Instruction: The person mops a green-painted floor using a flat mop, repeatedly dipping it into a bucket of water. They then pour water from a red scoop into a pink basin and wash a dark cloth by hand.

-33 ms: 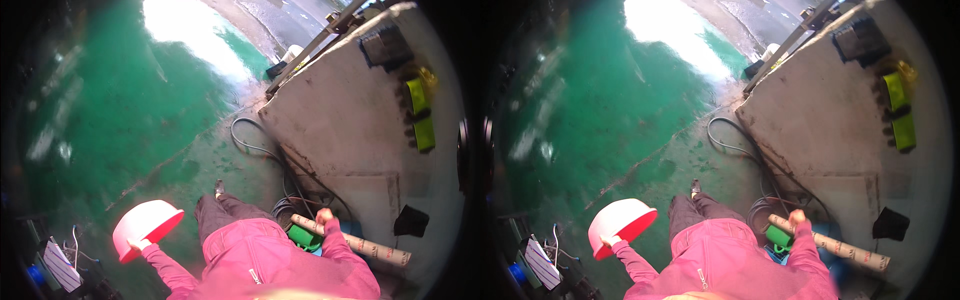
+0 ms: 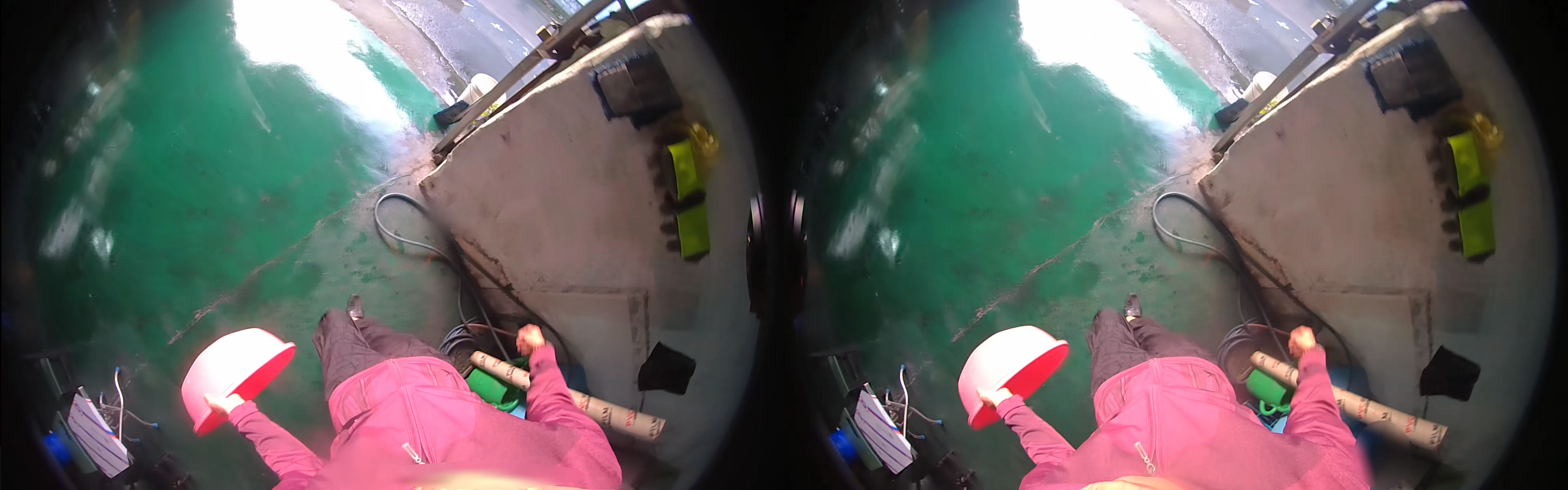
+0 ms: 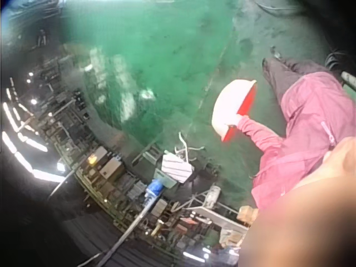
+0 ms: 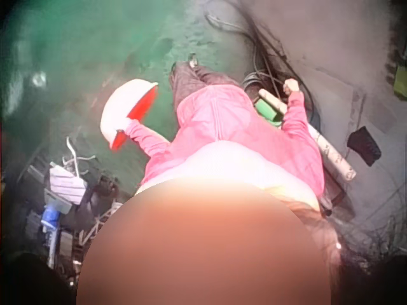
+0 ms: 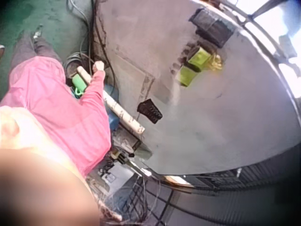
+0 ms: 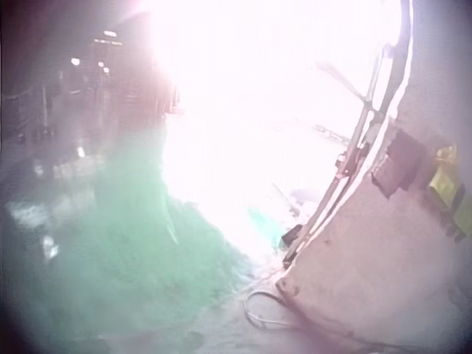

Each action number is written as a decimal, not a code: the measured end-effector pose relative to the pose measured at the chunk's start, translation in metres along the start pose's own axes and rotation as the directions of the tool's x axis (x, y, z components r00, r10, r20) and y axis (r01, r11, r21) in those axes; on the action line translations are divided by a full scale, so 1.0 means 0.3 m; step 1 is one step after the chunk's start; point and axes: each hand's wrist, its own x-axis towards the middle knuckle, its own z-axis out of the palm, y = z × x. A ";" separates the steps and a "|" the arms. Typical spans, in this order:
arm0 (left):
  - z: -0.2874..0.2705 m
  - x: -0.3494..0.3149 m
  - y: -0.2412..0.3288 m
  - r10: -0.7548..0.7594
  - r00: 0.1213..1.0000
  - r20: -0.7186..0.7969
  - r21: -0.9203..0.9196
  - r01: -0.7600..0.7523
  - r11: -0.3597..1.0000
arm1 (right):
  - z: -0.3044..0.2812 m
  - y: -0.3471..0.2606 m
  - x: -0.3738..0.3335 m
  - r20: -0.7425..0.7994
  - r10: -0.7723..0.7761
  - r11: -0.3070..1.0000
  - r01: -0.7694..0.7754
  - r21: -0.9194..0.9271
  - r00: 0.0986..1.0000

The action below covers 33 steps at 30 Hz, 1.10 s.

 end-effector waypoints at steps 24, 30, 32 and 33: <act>2.210 -0.923 0.057 -0.041 0.958 0.285 0.080 0.018 0.997 | 0.375 -1.517 0.884 0.106 0.277 0.914 -0.228 -0.335 0.955; 2.810 -1.490 0.020 0.114 0.907 0.405 0.057 -0.150 0.987 | 0.220 -1.812 1.133 0.011 0.360 0.902 -0.345 -0.260 0.933; 3.015 -1.681 -0.015 0.090 0.887 0.454 -0.005 -0.098 0.995 | 0.166 -2.051 1.325 0.025 0.144 0.962 -0.134 -0.240 0.989; 3.109 -1.770 -0.029 0.036 0.883 0.468 -0.045 -0.017 0.999 | 0.152 -2.196 1.426 -0.074 -0.041 0.958 0.018 -0.287 0.996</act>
